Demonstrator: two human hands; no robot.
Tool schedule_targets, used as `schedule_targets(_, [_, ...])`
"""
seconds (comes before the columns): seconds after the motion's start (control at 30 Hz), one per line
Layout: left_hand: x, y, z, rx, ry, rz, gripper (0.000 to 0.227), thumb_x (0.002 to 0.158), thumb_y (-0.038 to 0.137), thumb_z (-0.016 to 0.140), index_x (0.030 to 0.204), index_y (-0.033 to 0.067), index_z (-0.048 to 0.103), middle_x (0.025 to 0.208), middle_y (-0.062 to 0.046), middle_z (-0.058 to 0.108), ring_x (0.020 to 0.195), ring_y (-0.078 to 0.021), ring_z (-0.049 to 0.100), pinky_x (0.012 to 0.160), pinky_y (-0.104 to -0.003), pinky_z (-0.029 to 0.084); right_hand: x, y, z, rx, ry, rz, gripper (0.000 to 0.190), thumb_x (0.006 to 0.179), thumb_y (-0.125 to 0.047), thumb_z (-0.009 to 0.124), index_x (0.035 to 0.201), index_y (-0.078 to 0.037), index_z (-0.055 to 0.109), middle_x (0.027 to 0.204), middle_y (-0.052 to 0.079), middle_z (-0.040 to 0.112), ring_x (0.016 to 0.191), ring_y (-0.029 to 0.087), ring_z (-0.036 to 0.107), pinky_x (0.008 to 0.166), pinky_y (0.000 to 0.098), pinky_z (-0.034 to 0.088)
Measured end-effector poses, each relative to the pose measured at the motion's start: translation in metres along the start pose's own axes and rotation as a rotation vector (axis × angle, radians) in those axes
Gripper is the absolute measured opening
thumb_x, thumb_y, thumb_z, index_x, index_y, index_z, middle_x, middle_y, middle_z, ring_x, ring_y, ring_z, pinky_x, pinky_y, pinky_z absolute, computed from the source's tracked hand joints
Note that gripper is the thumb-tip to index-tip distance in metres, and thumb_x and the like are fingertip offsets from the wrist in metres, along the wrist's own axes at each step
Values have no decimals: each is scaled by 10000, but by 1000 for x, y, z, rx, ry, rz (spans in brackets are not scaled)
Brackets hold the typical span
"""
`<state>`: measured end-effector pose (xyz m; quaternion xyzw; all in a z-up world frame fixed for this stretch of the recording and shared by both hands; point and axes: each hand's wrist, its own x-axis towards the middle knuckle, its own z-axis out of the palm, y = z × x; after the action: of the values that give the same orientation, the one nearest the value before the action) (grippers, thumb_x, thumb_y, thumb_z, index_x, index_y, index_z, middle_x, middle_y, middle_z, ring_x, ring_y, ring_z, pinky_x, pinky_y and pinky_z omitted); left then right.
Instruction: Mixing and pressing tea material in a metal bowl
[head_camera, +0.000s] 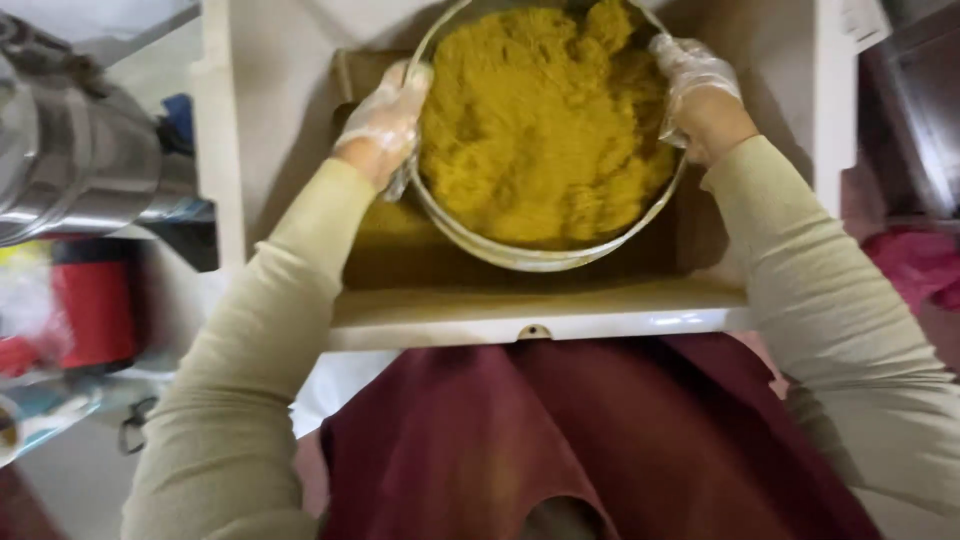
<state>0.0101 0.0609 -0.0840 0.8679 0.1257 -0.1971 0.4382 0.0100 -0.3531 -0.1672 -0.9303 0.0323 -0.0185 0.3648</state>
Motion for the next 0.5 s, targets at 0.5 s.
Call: schedule_targets(0.5, [18,-34,9,72,-13,45,544,972,535,281,1408,321,526,1447,27,599,1284,-279,585,1076,-416,373,8,36,-11,-340,-218,-576,917,650,-229,728,1466,129,513,1527,286,502,1434,409,453,1254,397,304])
